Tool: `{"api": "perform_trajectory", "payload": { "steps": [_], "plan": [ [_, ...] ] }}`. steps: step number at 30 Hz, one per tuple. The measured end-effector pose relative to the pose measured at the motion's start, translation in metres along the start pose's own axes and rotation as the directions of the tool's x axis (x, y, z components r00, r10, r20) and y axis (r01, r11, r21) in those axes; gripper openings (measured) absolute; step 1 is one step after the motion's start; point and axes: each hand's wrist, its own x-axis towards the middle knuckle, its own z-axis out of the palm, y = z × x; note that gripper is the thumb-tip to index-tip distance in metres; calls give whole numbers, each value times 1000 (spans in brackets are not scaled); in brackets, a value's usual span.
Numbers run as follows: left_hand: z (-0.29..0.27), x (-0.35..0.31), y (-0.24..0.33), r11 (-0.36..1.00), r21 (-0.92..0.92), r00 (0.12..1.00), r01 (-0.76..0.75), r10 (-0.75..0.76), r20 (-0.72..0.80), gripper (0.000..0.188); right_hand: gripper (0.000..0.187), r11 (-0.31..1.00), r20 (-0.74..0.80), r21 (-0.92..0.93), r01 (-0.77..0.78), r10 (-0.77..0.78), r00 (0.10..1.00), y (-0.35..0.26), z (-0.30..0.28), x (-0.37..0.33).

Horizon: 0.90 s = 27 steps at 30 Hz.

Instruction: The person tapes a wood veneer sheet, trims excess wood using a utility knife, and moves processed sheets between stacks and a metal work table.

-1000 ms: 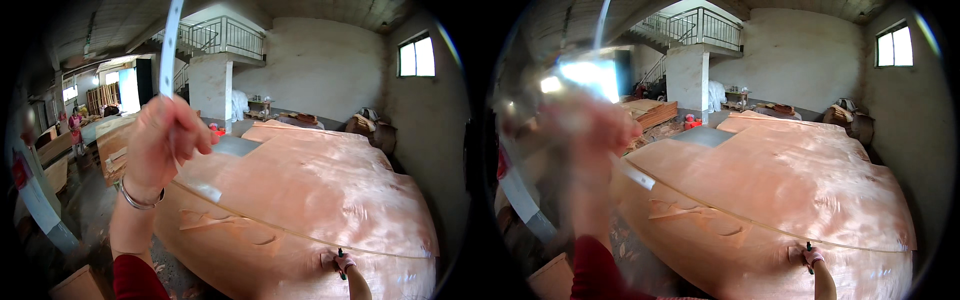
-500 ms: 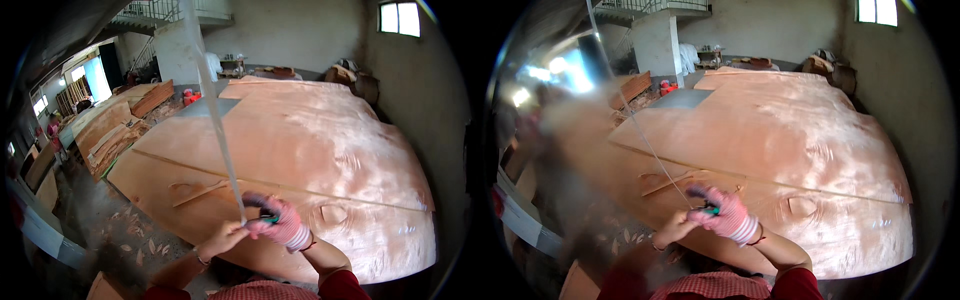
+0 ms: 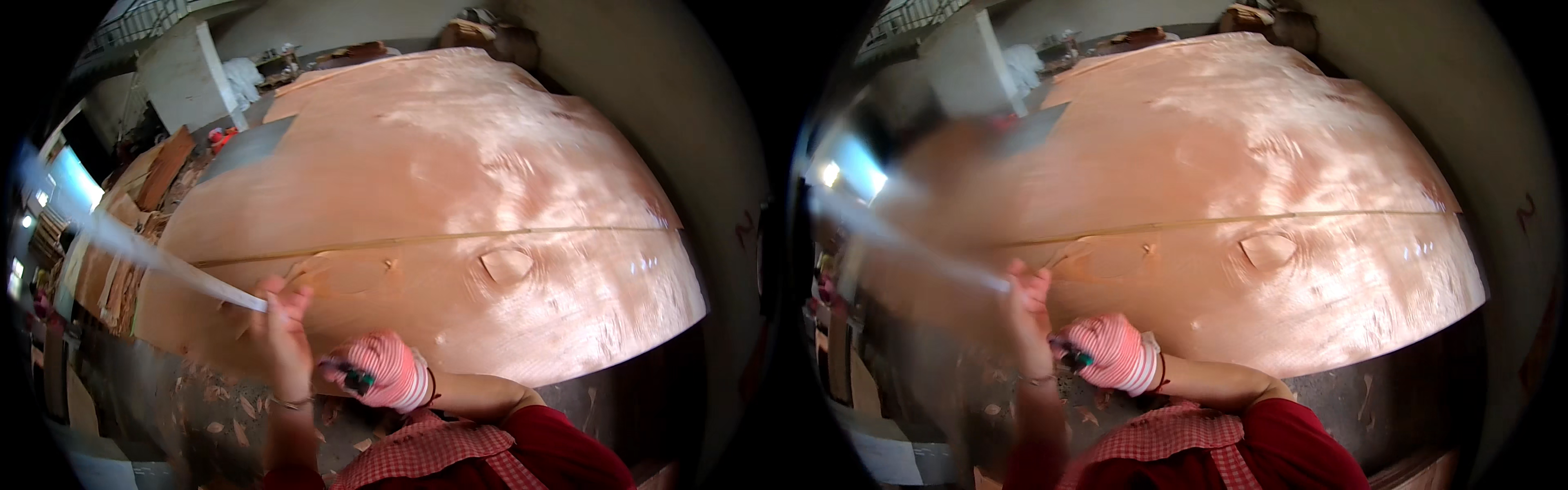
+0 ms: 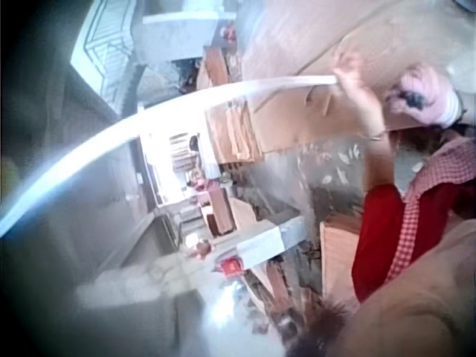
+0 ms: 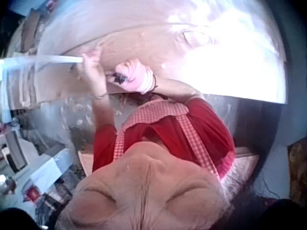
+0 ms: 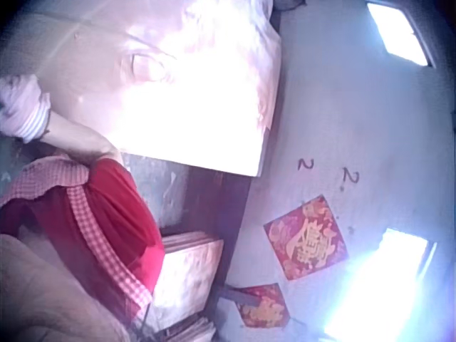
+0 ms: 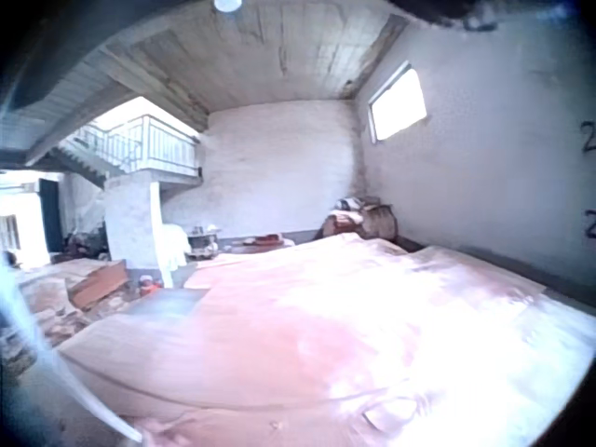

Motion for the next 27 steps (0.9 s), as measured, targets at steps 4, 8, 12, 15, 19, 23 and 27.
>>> {"api": "perform_trajectory", "payload": {
  "steps": [4,8,12,15,19,23,27],
  "plan": [
    [0,27,-25,634,-748,980,194,-102,168,69,25,891,29,153,-427,428,903,13,-29,-36],
    [3,7,-111,773,-419,878,476,-442,182,69,22,738,33,158,-656,660,750,20,-80,-77],
    [69,-16,-152,805,-20,681,593,-489,546,34,37,704,-13,33,-709,710,704,18,-127,-107],
    [113,-4,-154,872,317,593,373,-487,641,16,55,628,-10,-84,-774,776,631,15,-154,-126],
    [146,8,-183,866,474,630,162,-460,625,6,34,506,-130,-10,-862,854,503,19,-181,-149],
    [179,31,-258,881,473,711,-22,-319,627,11,10,231,-202,216,-949,961,188,20,-227,-181],
    [226,66,-328,642,505,609,-577,-75,790,19,21,74,-443,192,-979,896,-19,51,-288,-207]
  ]
}}
